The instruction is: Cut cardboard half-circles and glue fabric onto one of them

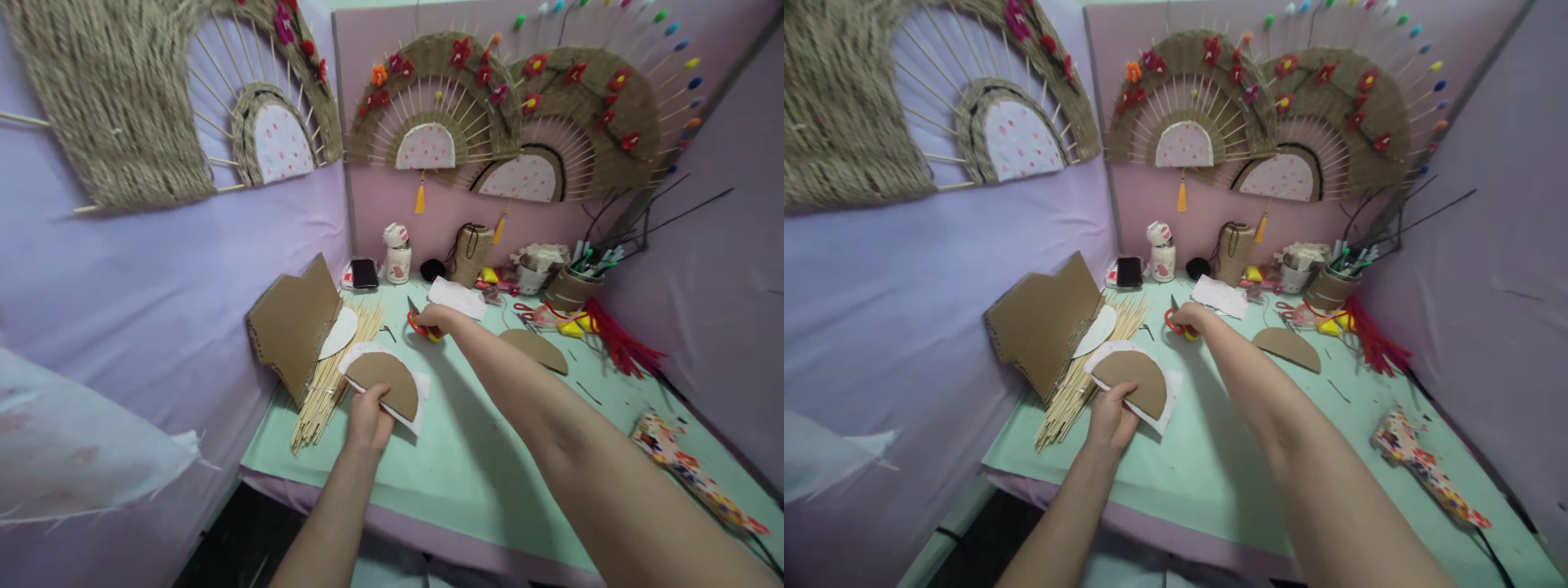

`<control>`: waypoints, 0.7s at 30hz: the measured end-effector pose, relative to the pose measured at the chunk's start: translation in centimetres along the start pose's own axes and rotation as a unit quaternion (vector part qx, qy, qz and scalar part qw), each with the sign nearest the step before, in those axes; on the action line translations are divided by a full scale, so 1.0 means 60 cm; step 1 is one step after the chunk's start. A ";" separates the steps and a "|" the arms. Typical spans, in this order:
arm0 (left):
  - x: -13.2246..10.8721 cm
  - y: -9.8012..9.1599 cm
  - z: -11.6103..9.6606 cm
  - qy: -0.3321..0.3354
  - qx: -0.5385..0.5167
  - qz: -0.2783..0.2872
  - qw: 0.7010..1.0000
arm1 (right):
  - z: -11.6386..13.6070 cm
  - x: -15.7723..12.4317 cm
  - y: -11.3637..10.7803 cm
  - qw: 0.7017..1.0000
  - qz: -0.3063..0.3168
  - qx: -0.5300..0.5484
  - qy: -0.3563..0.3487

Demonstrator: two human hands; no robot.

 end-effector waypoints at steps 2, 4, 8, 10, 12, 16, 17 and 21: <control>-0.002 0.005 -0.005 0.003 -0.005 0.002 1.000 | -0.023 -0.032 -0.027 0.999 0.017 0.010 0.042; -0.007 0.013 -0.011 0.004 -0.009 0.003 1.000 | -0.046 -0.083 -0.056 0.997 0.027 0.032 0.061; -0.037 0.050 -0.032 0.014 -0.003 0.038 0.999 | -0.089 -0.233 -0.106 0.993 0.008 0.113 0.022; -0.064 0.076 -0.046 0.022 0.006 0.071 0.997 | -0.106 -0.312 -0.114 0.979 0.014 0.202 -0.013; -0.096 0.103 -0.058 0.021 0.018 0.115 0.993 | -0.123 -0.379 -0.109 0.953 0.028 0.300 -0.031; -0.155 0.144 -0.078 0.035 0.025 0.183 0.982 | -0.163 -0.452 -0.062 0.912 0.059 0.402 -0.054; -0.165 0.150 -0.080 0.040 0.025 0.192 0.980 | -0.179 -0.458 -0.042 0.908 0.065 0.412 -0.034; -0.178 0.158 -0.072 0.046 0.029 0.206 0.977 | -0.241 -0.458 0.040 0.881 0.094 0.461 0.053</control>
Point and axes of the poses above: each hand's wrist, its own x-axis towards the middle knuckle, its own y-axis out of the palm, z = x × y, the point moved 6 cm from there along x, towards the middle knuckle, and after that the axes turned 3 degrees about -x, right-handed, at the moved point
